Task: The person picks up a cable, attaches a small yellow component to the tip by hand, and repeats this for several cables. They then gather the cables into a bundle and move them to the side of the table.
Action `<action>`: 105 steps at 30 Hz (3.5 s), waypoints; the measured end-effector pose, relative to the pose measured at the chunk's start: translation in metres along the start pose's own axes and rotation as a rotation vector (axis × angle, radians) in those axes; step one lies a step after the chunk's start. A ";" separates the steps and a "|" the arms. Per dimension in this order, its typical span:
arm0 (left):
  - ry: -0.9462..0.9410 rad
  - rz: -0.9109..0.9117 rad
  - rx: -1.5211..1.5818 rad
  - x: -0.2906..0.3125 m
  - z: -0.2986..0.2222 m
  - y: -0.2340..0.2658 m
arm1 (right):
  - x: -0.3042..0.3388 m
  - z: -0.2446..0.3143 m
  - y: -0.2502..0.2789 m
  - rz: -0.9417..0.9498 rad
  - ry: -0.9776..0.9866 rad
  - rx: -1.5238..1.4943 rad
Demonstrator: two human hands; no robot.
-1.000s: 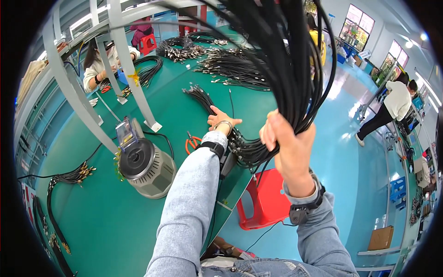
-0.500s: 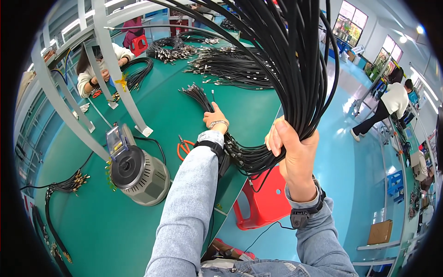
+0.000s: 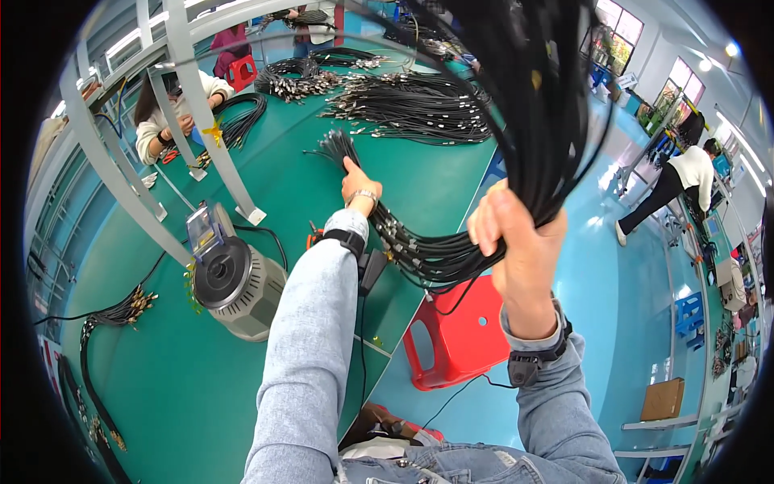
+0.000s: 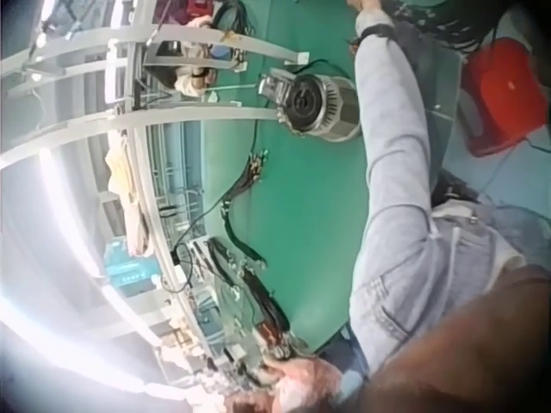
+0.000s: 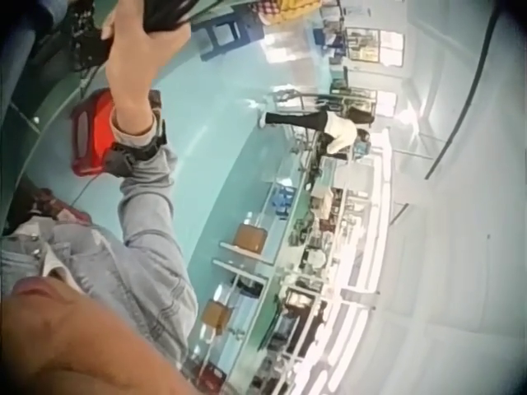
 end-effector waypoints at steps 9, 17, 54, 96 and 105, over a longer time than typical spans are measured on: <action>-0.286 -0.113 0.111 0.085 -0.073 0.100 | 0.026 0.096 -0.003 0.170 0.242 -0.205; -0.581 -0.460 -0.130 0.228 -0.063 0.257 | 0.064 0.155 -0.020 0.504 0.392 -0.758; 0.845 -0.496 -0.759 0.665 0.558 0.449 | 0.345 -0.186 -0.457 1.126 -1.486 -0.945; 0.444 -0.306 -0.887 0.700 0.552 0.393 | 0.313 -0.153 -0.518 1.526 0.768 0.446; 0.309 -0.253 -0.745 0.650 0.448 0.327 | 0.260 -0.181 -0.425 1.591 0.681 0.663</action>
Point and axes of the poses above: each hand's wrist, its own x-axis away from the middle knuckle, its own y-axis out of the back of the hand, z = x × y, the point moved 7 cm from there along -x, towards the middle knuckle, and after that the axes turned 13 degrees about z, right-handed, at the moved point
